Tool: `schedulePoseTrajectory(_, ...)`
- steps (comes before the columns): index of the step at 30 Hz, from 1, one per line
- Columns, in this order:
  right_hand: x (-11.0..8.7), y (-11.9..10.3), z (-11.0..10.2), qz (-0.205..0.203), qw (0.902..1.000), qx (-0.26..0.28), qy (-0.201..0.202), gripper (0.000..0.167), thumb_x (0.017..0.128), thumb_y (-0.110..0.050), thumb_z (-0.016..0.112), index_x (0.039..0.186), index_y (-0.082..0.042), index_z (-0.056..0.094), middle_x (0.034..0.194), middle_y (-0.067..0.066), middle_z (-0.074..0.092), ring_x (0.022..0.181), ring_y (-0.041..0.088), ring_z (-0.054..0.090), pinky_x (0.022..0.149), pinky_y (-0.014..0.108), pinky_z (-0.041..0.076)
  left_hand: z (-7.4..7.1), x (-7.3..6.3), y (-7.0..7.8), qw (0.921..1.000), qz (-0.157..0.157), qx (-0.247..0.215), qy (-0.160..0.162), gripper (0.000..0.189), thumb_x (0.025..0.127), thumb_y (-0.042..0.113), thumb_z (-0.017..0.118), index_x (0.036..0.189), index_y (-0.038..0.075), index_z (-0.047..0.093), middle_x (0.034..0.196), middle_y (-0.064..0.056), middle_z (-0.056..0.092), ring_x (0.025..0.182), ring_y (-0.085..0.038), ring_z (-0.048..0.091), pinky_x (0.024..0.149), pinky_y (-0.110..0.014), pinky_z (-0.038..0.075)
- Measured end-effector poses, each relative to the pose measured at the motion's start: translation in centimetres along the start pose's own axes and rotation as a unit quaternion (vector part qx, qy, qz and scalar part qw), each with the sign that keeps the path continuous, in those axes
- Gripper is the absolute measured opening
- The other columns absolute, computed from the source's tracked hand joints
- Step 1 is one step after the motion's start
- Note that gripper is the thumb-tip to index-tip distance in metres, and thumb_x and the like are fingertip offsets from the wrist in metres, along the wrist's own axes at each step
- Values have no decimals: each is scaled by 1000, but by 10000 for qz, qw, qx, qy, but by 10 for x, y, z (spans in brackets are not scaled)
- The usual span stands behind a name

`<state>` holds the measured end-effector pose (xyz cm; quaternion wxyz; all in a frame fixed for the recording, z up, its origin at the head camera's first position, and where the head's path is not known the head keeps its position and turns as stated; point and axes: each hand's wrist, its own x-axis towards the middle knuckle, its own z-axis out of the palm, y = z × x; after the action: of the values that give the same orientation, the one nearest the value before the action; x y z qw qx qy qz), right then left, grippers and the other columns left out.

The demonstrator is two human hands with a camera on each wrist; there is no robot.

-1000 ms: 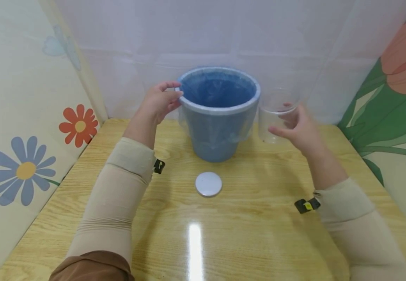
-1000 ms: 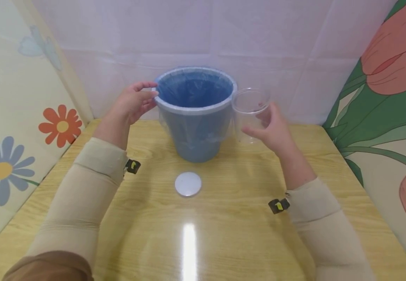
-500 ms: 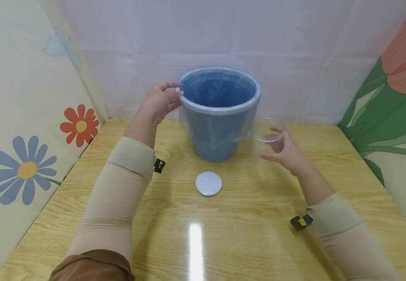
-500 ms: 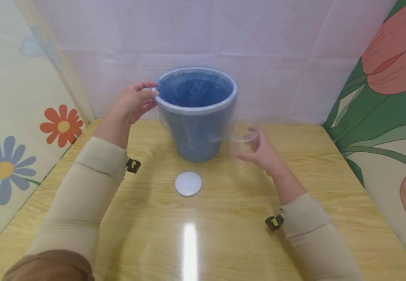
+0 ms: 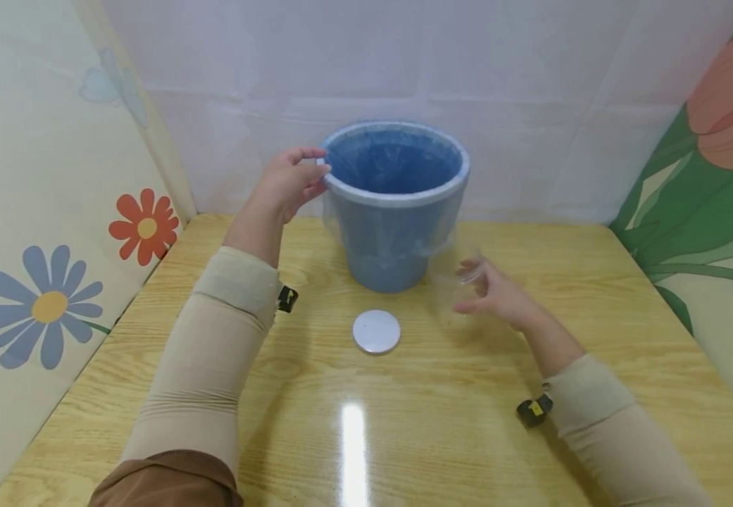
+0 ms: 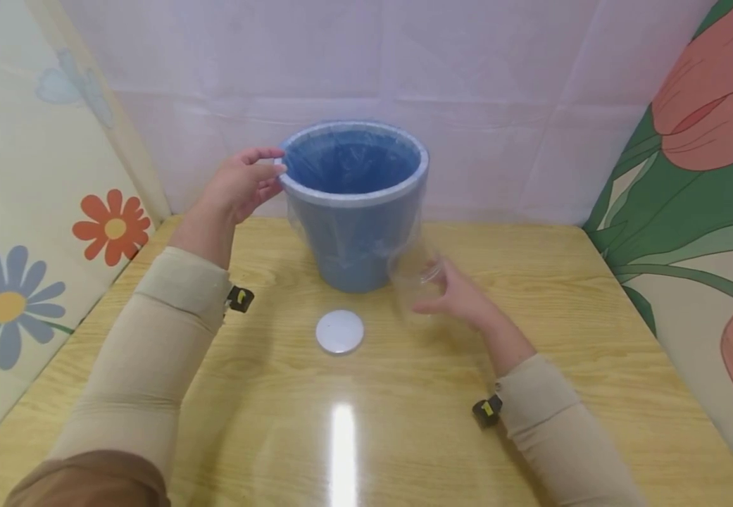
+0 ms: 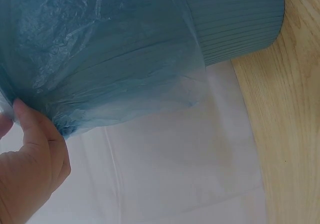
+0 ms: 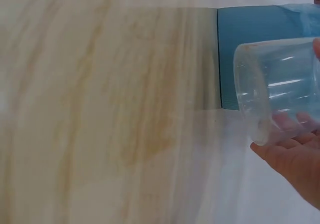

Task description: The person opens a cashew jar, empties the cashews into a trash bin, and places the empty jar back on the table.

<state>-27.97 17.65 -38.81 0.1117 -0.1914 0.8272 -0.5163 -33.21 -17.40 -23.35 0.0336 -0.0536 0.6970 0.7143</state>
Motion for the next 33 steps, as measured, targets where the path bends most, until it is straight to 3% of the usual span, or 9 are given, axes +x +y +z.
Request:
schedulePoseTrajectory(5, 1, 5, 5, 155, 9996, -74, -222, 85, 71, -16, 79, 136, -1, 27, 139, 19, 35, 129, 37, 30, 107, 52, 24, 1, 0, 1, 10000, -26, 40, 9, 38, 88, 6, 59, 125, 12, 53, 121, -8, 51, 98, -16, 57, 89, -26, 48)
schedulePoseTrajectory(12, 3, 9, 8, 65, 9998, -22, -212, 77, 70, -8, 79, 131, 2, 32, 135, 23, 38, 126, 37, 34, 104, 53, 27, 1, 1, 0, 10000, -31, 67, 11, 38, 88, 7, 59, 125, 13, 52, 121, -8, 51, 100, -17, 57, 90, -26, 48)
schedulePoseTrajectory(19, 2, 10, 8, 34, 9990, -240, -366, 84, 66, -16, 82, 132, 0, 32, 133, 22, 41, 119, 38, 40, 99, 51, 34, 1, 2, 0, 10000, -52, 78, 11, 38, 88, 7, 59, 125, 13, 53, 121, -8, 51, 99, -17, 57, 89, -27, 48)
schedulePoseTrajectory(24, -1, 11, 7, 214, 9977, -205, -618, 86, 66, -14, 81, 133, 4, 29, 136, 24, 37, 122, 41, 36, 102, 52, 31, 1, 3, 0, 10000, -54, 56, 12, 38, 88, 6, 59, 125, 12, 52, 121, -8, 51, 98, -16, 56, 90, -26, 48)
schedulePoseTrajectory(33, -2, 10, 4, 631, 9945, -419, -721, 89, 66, -18, 81, 135, 0, 27, 132, 27, 42, 112, 42, 46, 97, 52, 37, 1, 3, 0, 9999, -76, 121, 21, 38, 89, 8, 58, 126, 13, 52, 120, -8, 50, 96, -16, 56, 89, -26, 48)
